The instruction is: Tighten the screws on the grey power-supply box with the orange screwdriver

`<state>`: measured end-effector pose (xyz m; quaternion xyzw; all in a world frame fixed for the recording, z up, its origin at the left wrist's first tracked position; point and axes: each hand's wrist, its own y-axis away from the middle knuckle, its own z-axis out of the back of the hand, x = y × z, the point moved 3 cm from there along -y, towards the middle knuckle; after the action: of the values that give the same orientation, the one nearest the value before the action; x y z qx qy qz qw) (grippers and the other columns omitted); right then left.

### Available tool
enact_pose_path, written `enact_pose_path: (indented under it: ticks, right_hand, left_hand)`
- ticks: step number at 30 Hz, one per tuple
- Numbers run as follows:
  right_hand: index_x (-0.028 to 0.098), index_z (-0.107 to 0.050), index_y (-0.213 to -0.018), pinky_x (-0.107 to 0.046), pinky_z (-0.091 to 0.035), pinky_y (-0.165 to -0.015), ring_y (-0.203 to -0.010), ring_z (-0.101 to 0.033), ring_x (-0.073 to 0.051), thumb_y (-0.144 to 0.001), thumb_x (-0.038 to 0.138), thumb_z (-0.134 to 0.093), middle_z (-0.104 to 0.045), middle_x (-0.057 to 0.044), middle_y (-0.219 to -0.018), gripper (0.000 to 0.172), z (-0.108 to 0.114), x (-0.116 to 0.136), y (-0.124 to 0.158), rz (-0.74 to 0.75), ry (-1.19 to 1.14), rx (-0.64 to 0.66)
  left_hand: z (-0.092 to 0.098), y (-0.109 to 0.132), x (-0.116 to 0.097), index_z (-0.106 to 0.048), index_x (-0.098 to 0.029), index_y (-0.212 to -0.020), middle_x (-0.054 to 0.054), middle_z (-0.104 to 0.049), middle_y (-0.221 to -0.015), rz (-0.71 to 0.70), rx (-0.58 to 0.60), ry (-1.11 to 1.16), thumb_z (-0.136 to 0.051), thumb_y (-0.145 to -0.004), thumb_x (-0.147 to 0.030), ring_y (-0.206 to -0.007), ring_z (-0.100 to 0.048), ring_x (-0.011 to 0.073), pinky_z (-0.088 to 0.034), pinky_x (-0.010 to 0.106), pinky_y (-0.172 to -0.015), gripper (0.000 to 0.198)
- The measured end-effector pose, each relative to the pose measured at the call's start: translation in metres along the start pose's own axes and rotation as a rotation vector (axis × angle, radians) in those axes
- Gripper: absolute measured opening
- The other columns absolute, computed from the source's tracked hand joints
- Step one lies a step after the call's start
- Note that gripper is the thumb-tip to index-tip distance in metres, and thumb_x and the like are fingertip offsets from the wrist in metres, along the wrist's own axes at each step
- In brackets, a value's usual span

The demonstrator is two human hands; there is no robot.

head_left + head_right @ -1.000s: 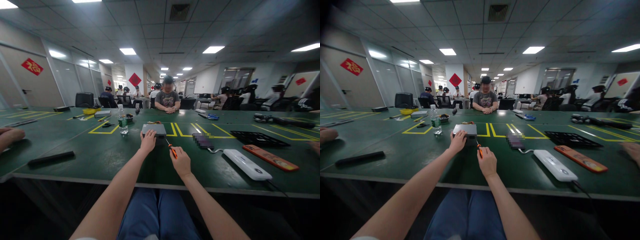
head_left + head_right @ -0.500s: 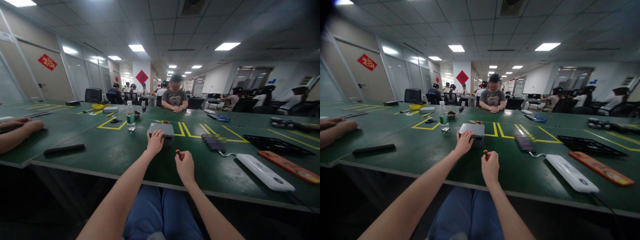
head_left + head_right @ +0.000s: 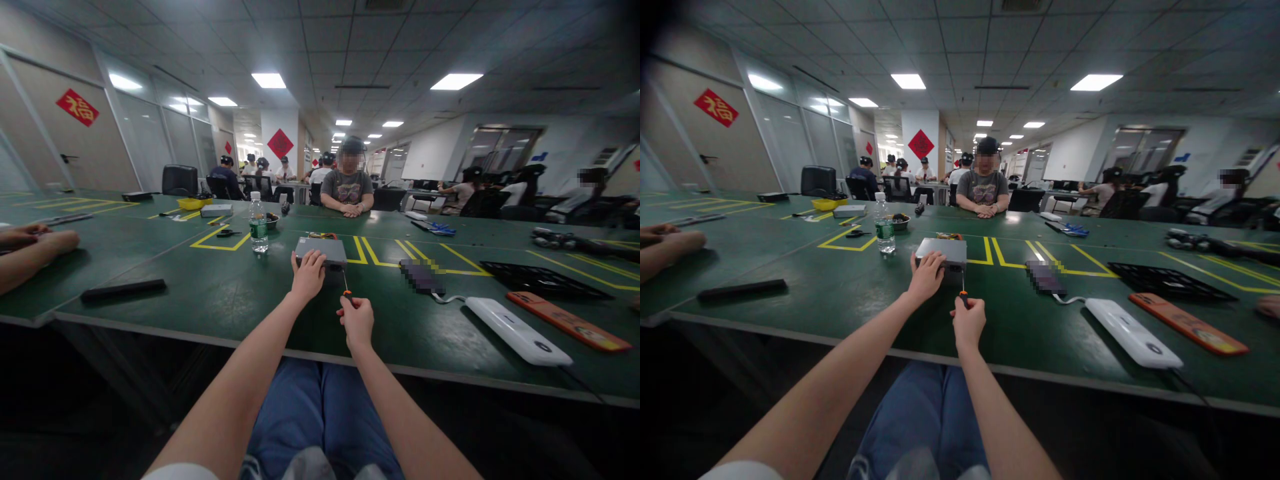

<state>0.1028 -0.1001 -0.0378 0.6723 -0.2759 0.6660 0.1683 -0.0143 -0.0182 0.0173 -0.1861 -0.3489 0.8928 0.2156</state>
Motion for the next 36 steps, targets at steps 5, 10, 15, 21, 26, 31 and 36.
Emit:
enact_pose_path:
  ticks: [5,10,15,21,26,31,36]
  right_hand:
    - [0.017,-0.049,-0.069,-0.019,-0.034,-0.032,-0.035,-0.049,-0.008,-0.070,0.042,-0.055,-0.056,0.003,-0.050,0.026,-0.003,0.003,0.000,-0.047,-0.022,0.062]
    - [0.017,-0.050,-0.070,-0.019,-0.026,-0.028,-0.034,-0.044,-0.008,-0.074,0.043,-0.045,-0.053,0.002,-0.050,0.027,-0.005,0.005,-0.002,-0.091,-0.037,0.116]
    - [0.019,-0.045,-0.086,-0.020,-0.039,-0.039,-0.047,-0.051,-0.009,-0.061,0.030,-0.061,-0.056,0.004,-0.067,0.031,-0.001,0.002,-0.003,-0.036,-0.033,0.059]
    - [0.019,-0.044,-0.096,-0.028,-0.048,-0.072,-0.078,-0.060,-0.014,-0.060,0.026,-0.063,-0.058,-0.003,-0.091,0.041,0.006,0.003,0.005,0.069,-0.049,0.058]
    - [0.018,-0.048,-0.097,-0.032,-0.046,-0.080,-0.089,-0.059,-0.017,-0.068,0.033,-0.060,-0.059,-0.007,-0.096,0.036,0.009,0.013,0.014,0.139,-0.064,0.075]
    - [0.016,-0.051,-0.103,-0.036,-0.045,-0.083,-0.096,-0.055,-0.020,-0.070,0.024,-0.054,-0.053,-0.010,-0.102,0.033,0.011,0.030,0.022,0.432,0.248,0.044]
    - [0.017,-0.050,-0.106,-0.029,-0.047,-0.067,-0.087,-0.057,-0.019,-0.081,0.016,-0.039,-0.054,-0.010,-0.101,0.027,0.017,0.047,0.021,0.811,0.728,0.087]
  left_hand:
    - [-0.002,0.001,-0.002,-0.047,-0.031,-0.114,0.001,-0.048,-0.129,0.048,-0.009,0.015,-0.039,-0.084,-0.023,-0.125,-0.033,0.0200,-0.002,0.061,-0.104,0.033]
    - [-0.008,0.002,-0.002,-0.046,-0.031,-0.114,0.001,-0.047,-0.130,0.078,-0.038,0.030,-0.040,-0.083,-0.024,-0.126,-0.032,0.0191,-0.011,0.058,-0.103,0.032]
    - [-0.010,0.004,0.000,-0.045,-0.032,-0.114,0.001,-0.048,-0.129,0.074,-0.073,0.028,-0.042,-0.083,-0.027,-0.125,-0.033,0.0193,-0.010,0.056,-0.104,0.032]
    - [-0.010,0.005,0.000,-0.045,-0.032,-0.115,0.001,-0.047,-0.129,0.073,-0.072,0.019,-0.044,-0.082,-0.031,-0.125,-0.033,0.0201,-0.010,0.055,-0.105,0.033]
    - [-0.008,0.005,-0.002,-0.045,-0.032,-0.116,0.002,-0.046,-0.130,0.079,-0.064,0.011,-0.044,-0.082,-0.032,-0.126,-0.032,0.0209,-0.007,0.054,-0.105,0.034]
    - [-0.007,0.005,-0.003,-0.045,-0.031,-0.116,0.002,-0.046,-0.130,0.092,-0.050,-0.002,-0.043,-0.082,-0.031,-0.126,-0.031,0.0206,-0.006,0.054,-0.106,0.034]
    - [-0.008,0.004,-0.002,-0.045,-0.031,-0.117,0.002,-0.046,-0.130,0.090,-0.042,0.004,-0.044,-0.082,-0.030,-0.125,-0.032,0.0204,-0.007,0.054,-0.106,0.035]
